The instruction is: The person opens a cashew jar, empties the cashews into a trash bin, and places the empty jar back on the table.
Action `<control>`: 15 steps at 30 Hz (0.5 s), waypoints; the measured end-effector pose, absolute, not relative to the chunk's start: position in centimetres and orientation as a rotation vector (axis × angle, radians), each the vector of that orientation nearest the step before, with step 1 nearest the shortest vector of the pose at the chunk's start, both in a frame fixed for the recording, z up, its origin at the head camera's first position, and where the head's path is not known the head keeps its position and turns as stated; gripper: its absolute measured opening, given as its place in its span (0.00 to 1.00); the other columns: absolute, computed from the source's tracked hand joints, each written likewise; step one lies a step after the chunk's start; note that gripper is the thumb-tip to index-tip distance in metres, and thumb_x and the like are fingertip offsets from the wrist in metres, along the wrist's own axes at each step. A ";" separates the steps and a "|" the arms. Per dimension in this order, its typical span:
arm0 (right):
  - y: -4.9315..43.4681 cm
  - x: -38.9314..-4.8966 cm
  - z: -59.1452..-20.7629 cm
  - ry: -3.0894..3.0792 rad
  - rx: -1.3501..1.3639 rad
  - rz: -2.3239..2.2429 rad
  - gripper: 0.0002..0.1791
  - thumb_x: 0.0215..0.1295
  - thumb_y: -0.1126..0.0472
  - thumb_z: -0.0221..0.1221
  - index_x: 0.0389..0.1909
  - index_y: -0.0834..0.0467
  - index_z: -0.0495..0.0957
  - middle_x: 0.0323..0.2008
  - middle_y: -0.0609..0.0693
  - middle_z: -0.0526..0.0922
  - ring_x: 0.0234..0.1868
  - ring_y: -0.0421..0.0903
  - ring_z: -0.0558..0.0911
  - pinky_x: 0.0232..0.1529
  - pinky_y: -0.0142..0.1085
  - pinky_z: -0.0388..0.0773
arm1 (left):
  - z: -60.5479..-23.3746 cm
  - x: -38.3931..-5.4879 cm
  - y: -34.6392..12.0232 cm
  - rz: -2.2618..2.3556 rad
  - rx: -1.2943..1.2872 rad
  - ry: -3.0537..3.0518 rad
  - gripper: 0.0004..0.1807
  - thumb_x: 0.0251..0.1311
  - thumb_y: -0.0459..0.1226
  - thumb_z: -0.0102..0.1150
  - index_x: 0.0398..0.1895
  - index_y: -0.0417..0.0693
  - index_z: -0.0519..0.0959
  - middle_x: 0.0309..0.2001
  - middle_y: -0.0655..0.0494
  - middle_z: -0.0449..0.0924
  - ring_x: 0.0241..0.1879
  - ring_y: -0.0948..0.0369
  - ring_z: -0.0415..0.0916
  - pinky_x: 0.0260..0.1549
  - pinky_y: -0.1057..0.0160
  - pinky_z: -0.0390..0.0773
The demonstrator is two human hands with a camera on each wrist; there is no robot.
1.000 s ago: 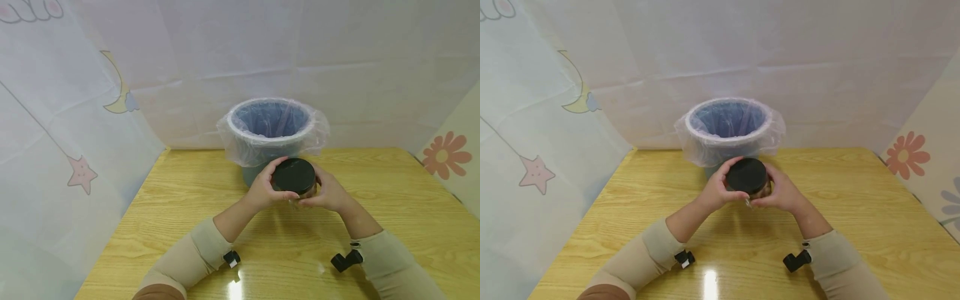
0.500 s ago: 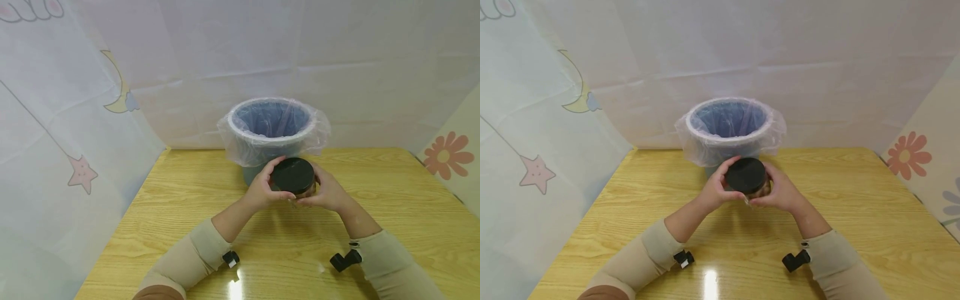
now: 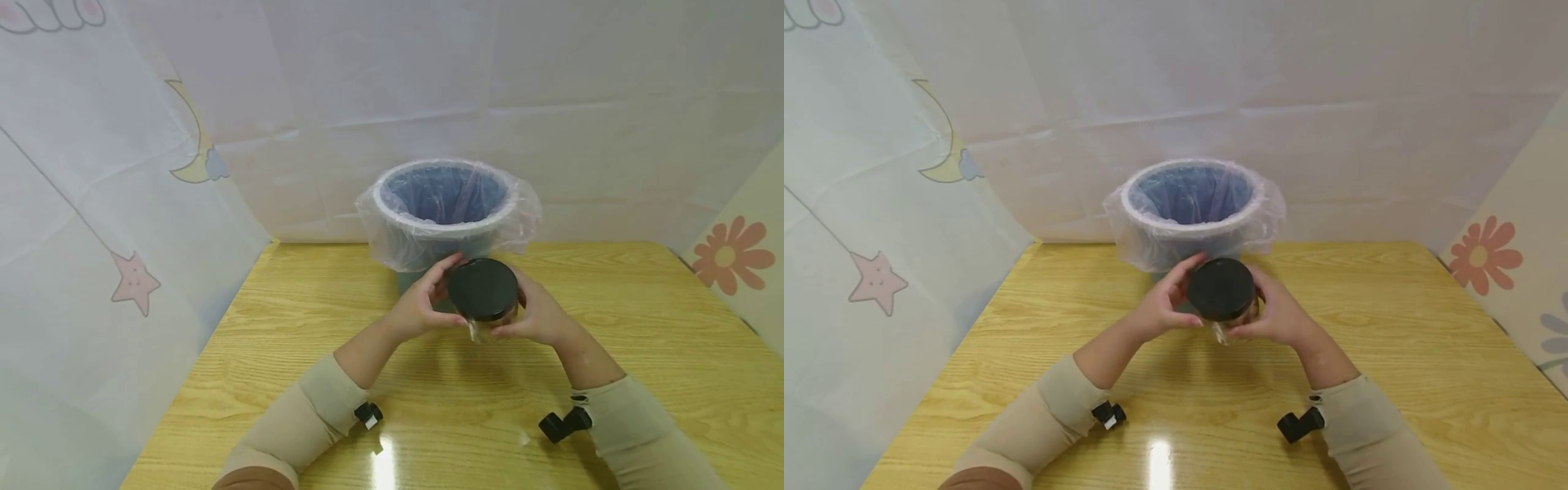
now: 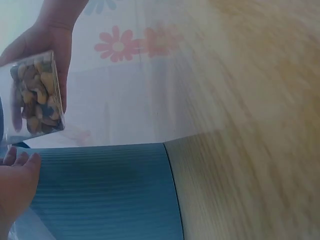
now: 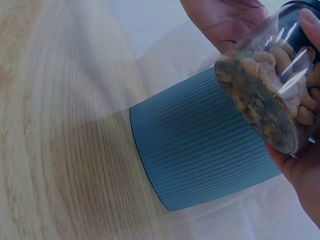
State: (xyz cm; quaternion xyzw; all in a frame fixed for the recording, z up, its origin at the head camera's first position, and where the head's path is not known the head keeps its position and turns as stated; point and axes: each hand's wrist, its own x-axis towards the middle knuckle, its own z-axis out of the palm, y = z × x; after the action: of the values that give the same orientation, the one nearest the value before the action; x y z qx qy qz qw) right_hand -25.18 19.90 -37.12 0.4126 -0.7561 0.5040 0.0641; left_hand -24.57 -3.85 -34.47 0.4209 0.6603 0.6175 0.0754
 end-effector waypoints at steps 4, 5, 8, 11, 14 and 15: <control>20.1 -25.1 -37.1 -2.227 1.332 1.560 0.55 0.30 0.77 0.71 0.65 0.67 0.55 0.59 0.41 0.67 0.58 0.36 0.68 0.54 0.25 0.65 | -34.3 -24.9 -4.4 1.814 1.310 1.898 0.51 0.44 0.15 0.59 0.70 0.34 0.42 0.69 0.38 0.47 0.68 0.54 0.49 0.63 0.50 0.53; 20.1 -25.0 -37.1 -2.221 1.349 1.571 0.55 0.30 0.77 0.71 0.65 0.68 0.55 0.59 0.41 0.68 0.58 0.36 0.69 0.53 0.25 0.66 | -34.3 -24.9 -4.6 1.803 1.322 1.875 0.50 0.45 0.16 0.60 0.70 0.34 0.41 0.69 0.38 0.46 0.69 0.53 0.47 0.63 0.50 0.52; 20.3 -25.0 -37.1 -2.228 1.401 1.573 0.54 0.31 0.76 0.72 0.64 0.68 0.55 0.59 0.41 0.68 0.57 0.36 0.70 0.52 0.25 0.67 | -34.1 -25.1 -5.0 1.780 1.344 1.813 0.50 0.51 0.32 0.64 0.70 0.35 0.40 0.69 0.37 0.44 0.70 0.52 0.42 0.64 0.51 0.49; 20.3 -25.1 -37.1 -2.269 1.457 1.589 0.52 0.34 0.73 0.72 0.64 0.67 0.56 0.59 0.42 0.68 0.57 0.38 0.70 0.53 0.27 0.67 | -34.1 -25.1 -5.2 1.776 1.378 1.758 0.56 0.47 0.48 0.64 0.70 0.33 0.39 0.69 0.35 0.42 0.69 0.48 0.40 0.64 0.50 0.48; 20.3 -25.1 -37.0 -2.302 1.496 1.623 0.52 0.36 0.70 0.73 0.65 0.68 0.55 0.60 0.43 0.68 0.59 0.40 0.69 0.55 0.30 0.67 | -34.2 -25.3 -5.1 1.771 1.441 1.718 0.59 0.45 0.53 0.63 0.69 0.30 0.39 0.69 0.33 0.41 0.69 0.46 0.40 0.64 0.49 0.49; 20.3 -25.1 -36.9 -2.304 1.508 1.635 0.52 0.36 0.70 0.73 0.65 0.68 0.55 0.60 0.44 0.67 0.59 0.41 0.69 0.55 0.31 0.67 | -34.3 -25.4 -5.1 1.769 1.462 1.700 0.59 0.45 0.52 0.63 0.69 0.30 0.39 0.69 0.33 0.41 0.69 0.46 0.41 0.64 0.50 0.49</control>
State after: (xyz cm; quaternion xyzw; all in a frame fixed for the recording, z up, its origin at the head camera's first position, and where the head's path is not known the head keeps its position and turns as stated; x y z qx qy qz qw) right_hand -25.12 20.31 -36.94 0.4706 -0.7192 0.5102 -0.0303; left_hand -25.45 -5.07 -34.29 0.5068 0.5893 0.6129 0.1422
